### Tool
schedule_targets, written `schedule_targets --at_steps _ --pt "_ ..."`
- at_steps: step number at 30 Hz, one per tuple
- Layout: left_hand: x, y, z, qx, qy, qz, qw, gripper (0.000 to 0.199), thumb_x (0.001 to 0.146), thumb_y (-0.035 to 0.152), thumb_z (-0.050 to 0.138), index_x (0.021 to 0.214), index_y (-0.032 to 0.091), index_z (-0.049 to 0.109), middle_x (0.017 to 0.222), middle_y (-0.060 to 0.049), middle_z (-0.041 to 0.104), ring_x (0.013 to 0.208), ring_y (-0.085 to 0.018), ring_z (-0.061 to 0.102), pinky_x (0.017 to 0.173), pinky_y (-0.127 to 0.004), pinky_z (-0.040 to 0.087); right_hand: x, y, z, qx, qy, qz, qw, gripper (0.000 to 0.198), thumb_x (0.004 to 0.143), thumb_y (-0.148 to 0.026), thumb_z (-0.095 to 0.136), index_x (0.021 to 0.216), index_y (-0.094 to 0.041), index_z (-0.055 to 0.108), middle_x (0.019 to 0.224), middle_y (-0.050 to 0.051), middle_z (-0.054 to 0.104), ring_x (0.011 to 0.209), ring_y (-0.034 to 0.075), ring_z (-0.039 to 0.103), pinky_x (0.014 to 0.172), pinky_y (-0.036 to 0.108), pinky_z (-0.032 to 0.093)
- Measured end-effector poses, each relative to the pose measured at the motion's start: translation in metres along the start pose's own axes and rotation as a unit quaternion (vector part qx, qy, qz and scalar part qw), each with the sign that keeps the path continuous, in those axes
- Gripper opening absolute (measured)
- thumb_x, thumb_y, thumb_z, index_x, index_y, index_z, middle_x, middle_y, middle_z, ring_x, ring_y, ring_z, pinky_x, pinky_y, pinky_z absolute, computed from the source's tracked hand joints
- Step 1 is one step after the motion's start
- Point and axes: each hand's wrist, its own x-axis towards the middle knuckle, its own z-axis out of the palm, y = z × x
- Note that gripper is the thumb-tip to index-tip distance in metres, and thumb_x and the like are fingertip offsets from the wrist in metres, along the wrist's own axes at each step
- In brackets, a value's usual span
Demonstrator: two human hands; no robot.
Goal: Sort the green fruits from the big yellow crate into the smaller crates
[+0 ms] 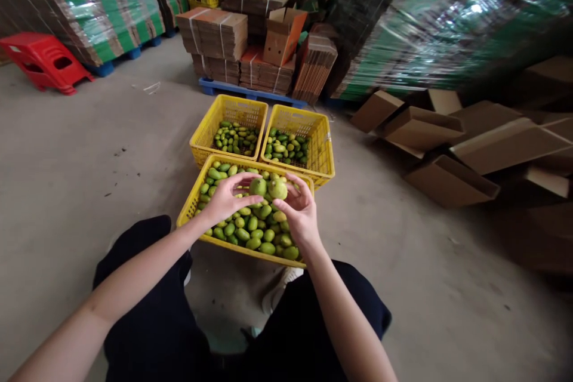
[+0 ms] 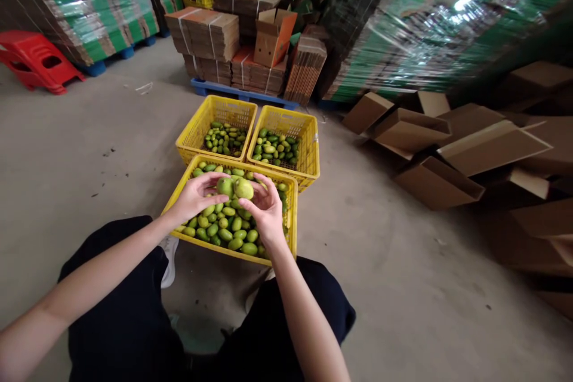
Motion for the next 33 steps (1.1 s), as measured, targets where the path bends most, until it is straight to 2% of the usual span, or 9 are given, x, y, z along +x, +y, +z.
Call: schedule_targets --at_steps 3,7,12,15,19,22,24,29,33 --pt "-0.003 0.003 -0.004 0.091 0.009 0.111 0.99 0.042 0.072 0.031 0.082 0.11 0.018 0.069 0.113 -0.01 0.073 0.102 -0.021 0.069 0.093 -0.034 0.055 0.0 0.0 -0.002 -0.049 -0.037 -0.04 0.997 0.048 0.065 -0.024 0.087 0.109 -0.03 0.069 0.113 0.002 0.074 0.109 0.023 0.067 0.1 0.039 0.052" --pt "-0.007 0.007 -0.009 0.214 0.013 0.249 0.944 0.036 0.077 0.026 0.079 0.111 0.019 0.069 0.115 -0.01 0.073 0.109 -0.021 0.067 0.099 -0.036 0.052 -0.002 0.004 -0.004 -0.086 -0.056 -0.095 0.99 0.039 0.071 -0.019 0.083 0.107 -0.03 0.072 0.117 0.003 0.073 0.115 0.023 0.066 0.104 0.04 0.051" --pt "-0.012 0.009 -0.011 0.264 0.007 0.276 0.924 0.034 0.08 0.025 0.076 0.112 0.02 0.068 0.115 -0.01 0.073 0.109 -0.02 0.068 0.099 -0.038 0.052 -0.004 0.008 -0.006 -0.105 -0.076 -0.113 0.985 0.032 0.077 -0.019 0.077 0.107 -0.029 0.072 0.12 0.004 0.072 0.119 0.023 0.064 0.106 0.042 0.048" --pt "-0.012 0.009 -0.012 0.241 0.006 0.221 0.945 0.034 0.077 0.028 0.079 0.109 0.02 0.07 0.113 -0.01 0.073 0.106 -0.022 0.068 0.097 -0.038 0.053 -0.004 0.005 -0.005 -0.112 -0.072 -0.082 0.988 0.034 0.073 -0.024 0.081 0.105 -0.027 0.071 0.119 0.005 0.072 0.117 0.025 0.064 0.105 0.042 0.049" --pt "-0.011 0.007 -0.011 0.107 0.008 -0.024 0.994 0.05 0.069 0.046 0.082 0.107 0.015 0.069 0.097 -0.009 0.074 0.08 -0.019 0.07 0.07 -0.03 0.058 -0.006 -0.002 0.002 -0.072 -0.063 0.059 0.994 0.041 0.069 -0.036 0.085 0.104 -0.027 0.065 0.096 0.001 0.074 0.087 0.021 0.071 0.081 0.035 0.058" --pt "-0.009 0.002 -0.009 -0.038 -0.008 -0.205 0.978 0.051 0.07 0.058 0.077 0.094 0.013 0.07 0.078 -0.006 0.071 0.063 -0.015 0.065 0.053 -0.024 0.053 -0.006 0.0 0.007 -0.006 -0.075 0.189 0.979 0.04 0.073 -0.052 0.077 0.099 -0.026 0.061 0.068 -0.003 0.069 0.056 0.017 0.065 0.057 0.03 0.054" --pt "-0.008 -0.003 -0.007 -0.108 -0.009 -0.267 0.958 0.046 0.073 0.058 0.075 0.082 0.013 0.069 0.068 -0.004 0.067 0.054 -0.012 0.061 0.049 -0.021 0.05 -0.006 0.005 0.01 0.016 -0.076 0.241 0.967 0.044 0.072 -0.059 0.074 0.094 -0.024 0.059 0.058 -0.004 0.065 0.046 0.016 0.06 0.05 0.029 0.05" --pt "-0.005 -0.009 -0.009 -0.166 0.011 -0.288 0.943 0.034 0.076 0.047 0.077 0.084 0.014 0.071 0.074 -0.005 0.069 0.06 -0.012 0.064 0.054 -0.021 0.052 -0.005 0.011 0.009 0.029 -0.052 0.24 0.969 0.045 0.07 -0.056 0.076 0.095 -0.024 0.058 0.06 -0.005 0.065 0.048 0.015 0.062 0.051 0.027 0.049" --pt "-0.003 -0.008 -0.012 -0.091 0.011 -0.142 0.986 0.047 0.063 0.029 0.087 0.106 0.019 0.071 0.104 -0.007 0.07 0.091 -0.016 0.066 0.081 -0.028 0.055 -0.002 0.005 0.005 -0.025 -0.025 0.11 0.993 0.052 0.066 -0.037 0.084 0.111 -0.029 0.058 0.083 -0.004 0.069 0.074 0.017 0.068 0.07 0.031 0.056"
